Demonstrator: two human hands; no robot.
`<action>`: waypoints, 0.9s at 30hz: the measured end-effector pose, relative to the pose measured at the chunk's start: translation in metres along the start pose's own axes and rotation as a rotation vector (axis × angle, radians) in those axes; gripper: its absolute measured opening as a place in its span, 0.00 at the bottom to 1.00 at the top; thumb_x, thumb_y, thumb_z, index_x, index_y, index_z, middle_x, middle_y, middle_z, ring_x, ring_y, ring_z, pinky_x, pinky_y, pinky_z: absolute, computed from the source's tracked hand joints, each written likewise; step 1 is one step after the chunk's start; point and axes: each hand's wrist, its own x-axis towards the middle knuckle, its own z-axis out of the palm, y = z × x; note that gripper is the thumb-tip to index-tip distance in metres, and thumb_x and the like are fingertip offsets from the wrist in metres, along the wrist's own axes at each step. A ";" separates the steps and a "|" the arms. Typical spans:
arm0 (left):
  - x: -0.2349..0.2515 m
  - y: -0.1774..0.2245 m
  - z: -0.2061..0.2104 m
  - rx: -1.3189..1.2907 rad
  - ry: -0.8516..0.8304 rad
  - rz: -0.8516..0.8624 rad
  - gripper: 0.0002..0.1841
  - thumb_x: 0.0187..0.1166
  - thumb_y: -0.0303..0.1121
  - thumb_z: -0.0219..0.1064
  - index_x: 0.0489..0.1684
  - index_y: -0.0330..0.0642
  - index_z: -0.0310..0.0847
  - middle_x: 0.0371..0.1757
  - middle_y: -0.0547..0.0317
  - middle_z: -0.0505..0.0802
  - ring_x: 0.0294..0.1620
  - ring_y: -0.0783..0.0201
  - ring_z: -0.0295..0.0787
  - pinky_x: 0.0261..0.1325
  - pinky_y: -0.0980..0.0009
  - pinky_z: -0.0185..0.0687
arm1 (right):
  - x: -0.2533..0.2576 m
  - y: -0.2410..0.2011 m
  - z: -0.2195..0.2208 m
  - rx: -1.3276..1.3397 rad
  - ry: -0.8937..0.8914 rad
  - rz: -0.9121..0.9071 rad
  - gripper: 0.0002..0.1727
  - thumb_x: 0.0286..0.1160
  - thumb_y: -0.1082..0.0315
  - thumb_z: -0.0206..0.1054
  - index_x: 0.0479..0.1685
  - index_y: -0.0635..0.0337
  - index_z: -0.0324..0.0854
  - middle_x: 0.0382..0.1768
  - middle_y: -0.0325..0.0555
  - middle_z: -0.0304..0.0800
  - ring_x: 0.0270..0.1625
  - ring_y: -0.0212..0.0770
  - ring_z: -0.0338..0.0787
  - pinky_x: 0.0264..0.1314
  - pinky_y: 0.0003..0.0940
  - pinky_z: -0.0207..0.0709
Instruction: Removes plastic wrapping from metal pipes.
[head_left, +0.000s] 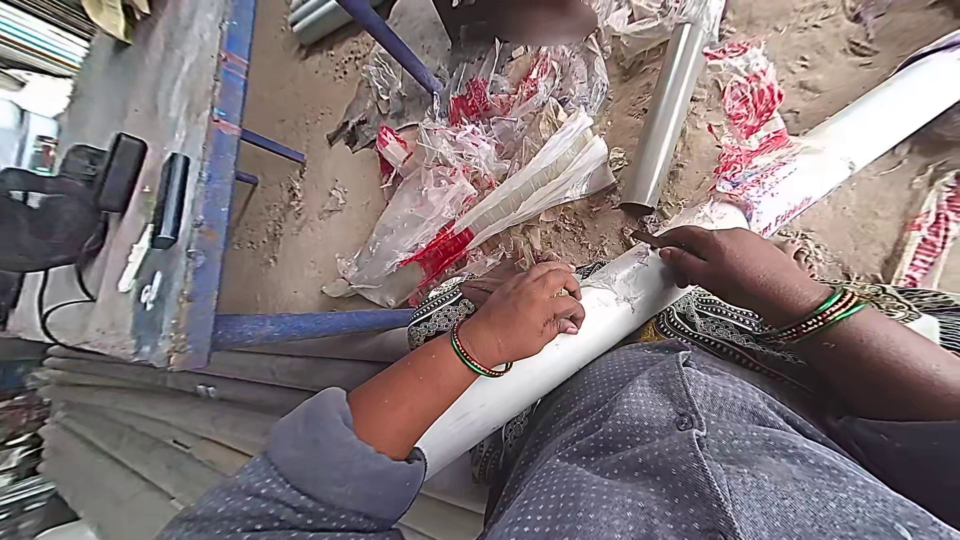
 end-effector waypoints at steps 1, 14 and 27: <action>0.000 -0.002 0.000 0.019 0.001 0.027 0.11 0.79 0.38 0.64 0.33 0.45 0.91 0.52 0.51 0.92 0.74 0.43 0.79 0.72 0.47 0.76 | 0.000 0.000 0.000 0.001 -0.005 0.004 0.18 0.93 0.58 0.55 0.65 0.55 0.85 0.33 0.50 0.93 0.38 0.55 0.92 0.44 0.63 0.78; -0.003 -0.002 -0.007 0.091 -0.015 0.097 0.10 0.79 0.38 0.64 0.37 0.52 0.94 0.55 0.53 0.94 0.75 0.44 0.80 0.72 0.46 0.77 | 0.002 0.001 0.000 -0.009 -0.019 -0.002 0.18 0.93 0.57 0.54 0.65 0.56 0.85 0.34 0.51 0.93 0.39 0.56 0.92 0.46 0.63 0.78; -0.003 -0.006 -0.012 -0.012 -0.032 0.088 0.13 0.81 0.36 0.60 0.33 0.45 0.90 0.50 0.51 0.92 0.76 0.44 0.77 0.78 0.50 0.70 | 0.002 0.000 -0.001 -0.022 -0.023 -0.001 0.18 0.93 0.57 0.54 0.62 0.57 0.85 0.33 0.51 0.92 0.39 0.56 0.91 0.46 0.62 0.78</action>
